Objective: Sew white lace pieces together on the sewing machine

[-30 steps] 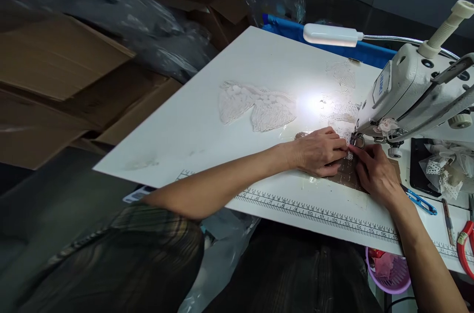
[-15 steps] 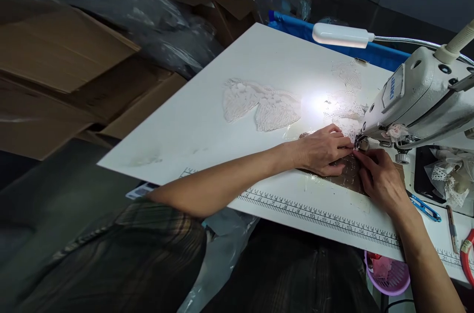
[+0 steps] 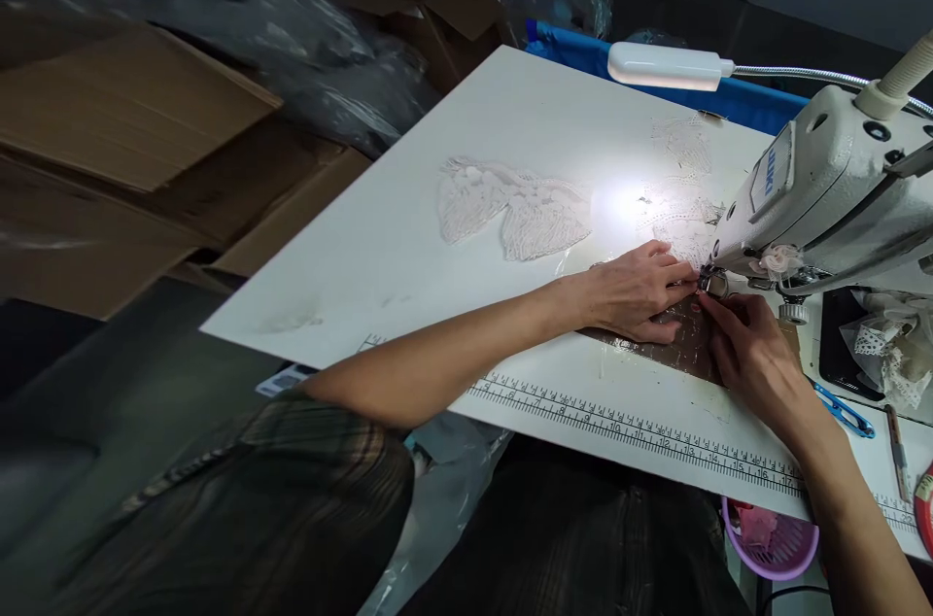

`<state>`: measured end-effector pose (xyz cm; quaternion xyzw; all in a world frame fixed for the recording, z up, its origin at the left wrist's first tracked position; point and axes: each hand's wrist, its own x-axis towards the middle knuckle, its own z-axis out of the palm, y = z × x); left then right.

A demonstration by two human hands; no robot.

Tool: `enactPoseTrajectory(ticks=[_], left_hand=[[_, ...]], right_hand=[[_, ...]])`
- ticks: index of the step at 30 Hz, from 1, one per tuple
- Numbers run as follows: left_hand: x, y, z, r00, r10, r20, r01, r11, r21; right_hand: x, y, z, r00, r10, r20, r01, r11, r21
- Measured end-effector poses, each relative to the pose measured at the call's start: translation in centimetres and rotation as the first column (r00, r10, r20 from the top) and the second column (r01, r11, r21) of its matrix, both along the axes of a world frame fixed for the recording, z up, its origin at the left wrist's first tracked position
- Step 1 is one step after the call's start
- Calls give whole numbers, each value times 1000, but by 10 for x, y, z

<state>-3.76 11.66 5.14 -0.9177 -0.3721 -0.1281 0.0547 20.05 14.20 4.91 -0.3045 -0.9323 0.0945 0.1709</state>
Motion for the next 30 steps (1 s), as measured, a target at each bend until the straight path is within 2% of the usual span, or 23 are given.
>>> enactPoseTrajectory(ticks=[4,7,9,14,18,22,30], left_hand=[[0,1,-1,1000,14,-9,-14,1000,-17],[0,3,-4,1000,24,16,-24,999,-30],[-1,5,-5,999,14,36,-13,1000,-28],[-2,5,-8,999,-5,54,4,1000,15],[-2,3,-10,997,14,77,-16,1000,22],[-1,4,-13,991,45,124,-42,999,-24],[-1,4,-16,973,91,212,-75,994,-81]], right_hand=[[11,6,13,996,-62,-59,54,989,-137],[16,13,19,988,-144,-55,121,946,-299],[15,20,18,982,-181,-53,152,924,-350],[8,30,10,957,-276,-90,242,929,-279],[7,18,1,950,-256,-180,204,942,-267],[7,4,-12,947,-259,-189,229,959,-167],[7,7,-20,934,-288,-210,267,956,-123]])
